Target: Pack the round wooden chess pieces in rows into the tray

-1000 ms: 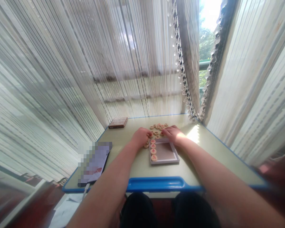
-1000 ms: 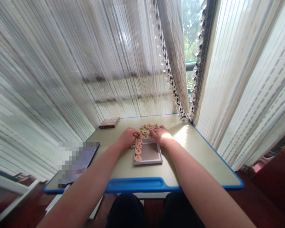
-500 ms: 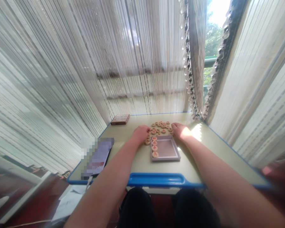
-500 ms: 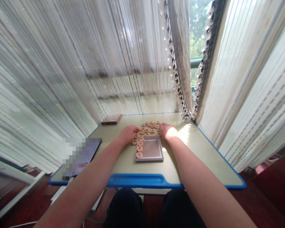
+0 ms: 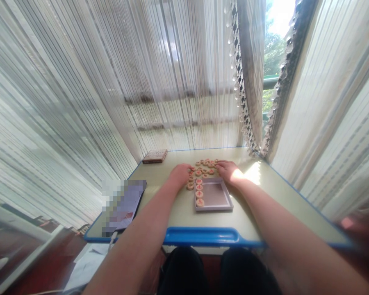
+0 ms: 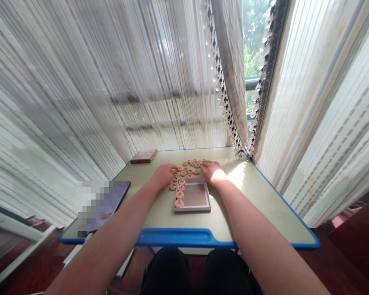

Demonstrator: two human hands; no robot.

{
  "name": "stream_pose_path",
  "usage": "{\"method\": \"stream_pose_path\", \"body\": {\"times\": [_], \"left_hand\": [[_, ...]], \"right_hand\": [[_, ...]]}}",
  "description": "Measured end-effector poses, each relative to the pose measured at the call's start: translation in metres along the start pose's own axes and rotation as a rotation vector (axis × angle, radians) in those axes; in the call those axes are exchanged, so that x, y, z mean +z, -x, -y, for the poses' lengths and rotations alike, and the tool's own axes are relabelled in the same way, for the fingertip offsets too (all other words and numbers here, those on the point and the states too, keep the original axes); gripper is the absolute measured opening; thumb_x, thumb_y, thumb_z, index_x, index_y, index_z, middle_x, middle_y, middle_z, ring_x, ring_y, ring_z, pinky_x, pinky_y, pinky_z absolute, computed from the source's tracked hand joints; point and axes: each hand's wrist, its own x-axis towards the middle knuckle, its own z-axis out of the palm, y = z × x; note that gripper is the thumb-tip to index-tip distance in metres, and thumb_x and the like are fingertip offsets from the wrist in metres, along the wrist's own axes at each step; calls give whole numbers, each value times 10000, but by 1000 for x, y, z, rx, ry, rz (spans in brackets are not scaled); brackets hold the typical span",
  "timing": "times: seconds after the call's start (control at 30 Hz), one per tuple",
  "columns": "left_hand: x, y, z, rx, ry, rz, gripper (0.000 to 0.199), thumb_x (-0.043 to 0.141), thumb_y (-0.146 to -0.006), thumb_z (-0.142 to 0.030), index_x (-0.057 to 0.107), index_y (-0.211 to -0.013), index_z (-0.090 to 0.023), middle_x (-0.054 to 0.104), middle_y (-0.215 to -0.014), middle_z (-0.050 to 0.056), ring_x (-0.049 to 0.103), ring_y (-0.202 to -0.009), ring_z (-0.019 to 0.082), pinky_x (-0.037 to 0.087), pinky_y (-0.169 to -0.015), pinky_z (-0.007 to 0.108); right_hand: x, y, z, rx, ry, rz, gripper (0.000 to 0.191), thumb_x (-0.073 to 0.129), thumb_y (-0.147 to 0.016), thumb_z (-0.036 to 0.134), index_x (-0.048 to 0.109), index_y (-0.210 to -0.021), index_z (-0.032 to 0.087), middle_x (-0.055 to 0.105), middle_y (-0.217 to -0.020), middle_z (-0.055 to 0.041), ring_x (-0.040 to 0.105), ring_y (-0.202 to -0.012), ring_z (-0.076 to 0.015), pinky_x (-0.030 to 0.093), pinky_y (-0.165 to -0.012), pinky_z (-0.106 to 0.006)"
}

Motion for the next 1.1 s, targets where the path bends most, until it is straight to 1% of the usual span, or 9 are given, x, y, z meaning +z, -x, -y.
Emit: {"method": "stream_pose_path", "body": {"times": [0.1, 0.17, 0.3, 0.47, 0.6, 0.73, 0.87, 0.97, 1.1], "left_hand": [[-2, 0, -2, -18, -21, -2, 407, 442, -704, -61, 665, -1004, -224, 655, -1052, 48, 578, -985, 172, 414, -891, 258], [-5, 1, -4, -24, -22, -12, 361, 438, -741, -110, 670, -994, -221, 661, -1037, 52, 583, -974, 175, 415, -888, 267], [-9, 3, -9, -6, -11, 18, 290, 452, -800, -293, 681, -967, -232, 682, -965, 48, 599, -911, 186, 436, -833, 282], [-11, 3, -10, -31, 12, 23, 275, 497, -778, -308, 677, -969, -226, 687, -929, 42, 599, -880, 183, 436, -807, 273], [-10, 1, -9, -24, 69, -31, 275, 537, -741, -262, 664, -969, -176, 679, -890, 51, 597, -825, 177, 445, -791, 273], [-7, 0, -8, 1, 144, -145, 240, 549, -730, -230, 660, -933, -165, 668, -856, 45, 593, -783, 154, 454, -775, 263], [-5, -2, -6, 22, 197, -235, 213, 570, -722, -232, 658, -903, -162, 664, -811, 37, 594, -767, 151, 462, -773, 273], [-4, -3, -6, 40, 191, -247, 199, 565, -724, -220, 658, -888, -159, 662, -816, 40, 593, -772, 152, 462, -780, 278], [-4, -2, -7, 48, 179, -223, 202, 536, -745, -211, 654, -899, -157, 656, -860, 50, 591, -784, 147, 461, -791, 277]], "right_hand": [[-3, 4, 7, -112, 15, 10, 447, 315, -877, 431, 695, -916, 199, 640, -1056, -48, 447, -1084, -232, 334, -930, -331], [-6, 6, 11, -147, 30, 45, 507, 274, -885, 465, 707, -826, 207, 667, -948, -50, 468, -1028, -230, 348, -895, -334], [-9, 9, 13, -115, 52, 100, 556, 223, -892, 482, 708, -849, 212, 674, -914, -47, 471, -1000, -236, 359, -865, -342], [-9, 8, 14, -120, 92, 106, 561, 215, -893, 475, 705, -850, 206, 675, -882, -65, 477, -992, -249, 367, -840, -349], [-9, 8, 16, -158, 95, 76, 553, 216, -898, 460, 705, -843, 207, 677, -891, -61, 483, -1003, -242, 366, -834, -343], [-9, 8, 16, -186, 102, 45, 532, 233, -900, 433, 704, -848, 190, 680, -878, -69, 499, -967, -234, 368, -839, -342], [-5, 7, 13, -170, 105, 22, 423, 317, -881, 403, 667, -1003, 200, 649, -1037, -62, 474, -1021, -240, 362, -879, -353], [-3, 7, 12, -189, 96, 82, 412, 338, -872, 420, 651, -1052, 222, 610, -1139, -36, 438, -1090, -242, 334, -936, -356], [-5, 8, 12, -188, 94, 122, 456, 292, -884, 442, 680, -986, 224, 629, -1105, -22, 436, -1093, -242, 339, -933, -342]]}}
